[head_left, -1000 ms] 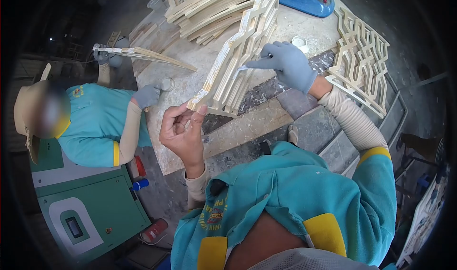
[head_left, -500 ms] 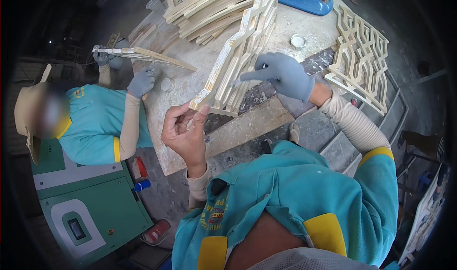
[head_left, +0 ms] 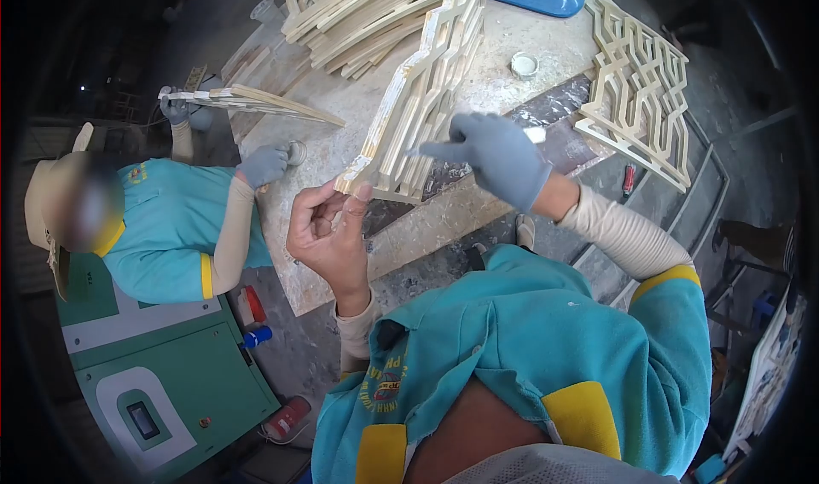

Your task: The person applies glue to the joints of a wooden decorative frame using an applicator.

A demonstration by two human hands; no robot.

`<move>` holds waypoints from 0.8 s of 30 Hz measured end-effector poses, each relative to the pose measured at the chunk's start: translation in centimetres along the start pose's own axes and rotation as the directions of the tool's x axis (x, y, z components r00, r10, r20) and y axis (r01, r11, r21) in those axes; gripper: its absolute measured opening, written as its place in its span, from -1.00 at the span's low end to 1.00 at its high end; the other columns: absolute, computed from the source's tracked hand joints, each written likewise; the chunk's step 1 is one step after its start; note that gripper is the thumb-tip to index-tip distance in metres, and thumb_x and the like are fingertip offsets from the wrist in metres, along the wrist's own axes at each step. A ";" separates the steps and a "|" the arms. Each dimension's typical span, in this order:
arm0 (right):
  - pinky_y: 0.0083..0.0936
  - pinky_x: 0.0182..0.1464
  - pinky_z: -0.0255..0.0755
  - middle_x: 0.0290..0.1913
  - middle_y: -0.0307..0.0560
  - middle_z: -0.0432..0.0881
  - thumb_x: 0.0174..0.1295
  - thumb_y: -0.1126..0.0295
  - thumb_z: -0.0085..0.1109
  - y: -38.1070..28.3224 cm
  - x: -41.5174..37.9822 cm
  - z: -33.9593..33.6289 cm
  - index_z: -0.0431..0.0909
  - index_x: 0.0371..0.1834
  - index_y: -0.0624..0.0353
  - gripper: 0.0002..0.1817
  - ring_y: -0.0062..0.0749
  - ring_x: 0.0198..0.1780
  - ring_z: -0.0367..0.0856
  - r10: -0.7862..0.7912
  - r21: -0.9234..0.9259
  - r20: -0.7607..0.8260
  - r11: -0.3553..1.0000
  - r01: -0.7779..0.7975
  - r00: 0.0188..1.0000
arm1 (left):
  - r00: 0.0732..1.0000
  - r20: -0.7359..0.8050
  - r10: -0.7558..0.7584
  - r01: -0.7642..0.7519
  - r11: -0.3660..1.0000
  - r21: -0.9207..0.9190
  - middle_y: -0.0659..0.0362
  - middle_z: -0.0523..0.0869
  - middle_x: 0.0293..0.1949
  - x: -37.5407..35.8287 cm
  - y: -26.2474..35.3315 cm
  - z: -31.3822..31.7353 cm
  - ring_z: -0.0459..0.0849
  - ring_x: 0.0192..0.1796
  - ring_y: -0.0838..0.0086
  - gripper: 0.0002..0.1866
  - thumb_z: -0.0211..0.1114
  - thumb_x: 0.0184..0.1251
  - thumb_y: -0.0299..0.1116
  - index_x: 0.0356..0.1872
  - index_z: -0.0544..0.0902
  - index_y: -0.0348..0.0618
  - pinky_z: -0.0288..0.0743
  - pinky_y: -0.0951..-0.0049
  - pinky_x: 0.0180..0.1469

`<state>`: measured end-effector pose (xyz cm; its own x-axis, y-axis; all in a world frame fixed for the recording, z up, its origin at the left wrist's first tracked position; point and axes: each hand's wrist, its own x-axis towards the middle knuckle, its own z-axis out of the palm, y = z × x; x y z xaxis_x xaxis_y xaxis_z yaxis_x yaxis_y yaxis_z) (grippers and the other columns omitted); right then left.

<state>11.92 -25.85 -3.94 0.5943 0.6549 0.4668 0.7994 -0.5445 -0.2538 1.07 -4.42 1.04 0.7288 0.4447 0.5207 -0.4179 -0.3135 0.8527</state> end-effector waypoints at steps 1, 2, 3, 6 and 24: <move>-0.25 -0.21 0.54 -0.27 -0.11 0.50 -0.05 0.71 0.20 -1.0 -0.5 -0.4 0.64 0.28 -0.47 -0.17 -0.16 -0.29 0.57 0.012 0.059 0.035 0.998 -0.014 0.999 | 1.000 -0.005 -0.010 0.010 1.000 -0.007 0.10 0.72 -0.24 -0.1 0.1 0.1 0.76 -0.18 0.51 -0.70 0.56 0.12 -0.68 -0.16 0.64 -0.35 0.66 0.59 -0.10; -0.24 -0.23 0.54 -0.29 -0.10 0.49 -0.05 0.71 0.20 -1.6 -0.8 -0.7 0.64 0.29 -0.47 -0.17 -0.15 -0.31 0.58 0.021 0.118 0.069 0.993 -0.029 0.997 | 1.000 -0.010 -0.018 0.018 1.000 -0.015 0.11 0.72 -0.24 -0.1 0.2 0.1 0.76 -0.19 0.51 -0.70 0.57 0.12 -0.68 -0.16 0.64 -0.35 0.66 0.59 -0.11; -0.24 -0.25 0.56 -0.30 -0.10 0.49 -0.02 0.71 0.17 -1.7 -0.9 -0.5 0.63 0.30 -0.46 -0.18 -0.16 -0.30 0.59 0.060 0.085 0.108 0.994 -0.070 0.992 | 1.000 -0.007 -0.019 0.019 1.000 -0.014 0.11 0.72 -0.24 -0.1 0.2 0.1 0.76 -0.19 0.51 -0.70 0.57 0.12 -0.68 -0.16 0.64 -0.35 0.66 0.59 -0.11; -0.25 -0.27 0.57 -0.29 -0.11 0.49 0.03 0.70 0.14 -1.9 -0.3 -1.1 0.64 0.28 -0.47 -0.21 -0.19 -0.27 0.61 0.203 0.075 0.030 0.976 -0.205 0.979 | 1.000 0.009 -0.022 0.022 1.000 0.007 0.12 0.71 -0.24 -0.3 0.4 0.1 0.76 -0.20 0.52 -0.70 0.57 0.11 -0.68 -0.17 0.65 -0.35 0.65 0.60 -0.12; -0.26 -0.34 0.58 -0.29 -0.10 0.53 0.16 0.54 0.21 -3.4 -0.9 -0.8 0.64 0.25 -0.43 -0.38 -0.18 -0.32 0.66 0.309 -0.102 -0.047 0.944 -0.312 0.950 | 1.000 0.022 -0.001 0.000 0.999 0.043 0.18 0.70 -0.27 -1.0 0.9 0.6 0.65 -0.25 0.62 -0.72 0.56 0.15 -0.66 -0.16 0.65 -0.31 0.59 0.61 -0.15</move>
<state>8.61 -25.07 -2.84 0.8076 0.4292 0.4045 0.5604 -0.7722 -0.2994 0.29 -5.65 1.29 0.7410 0.4260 0.5190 -0.3946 -0.3491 0.8499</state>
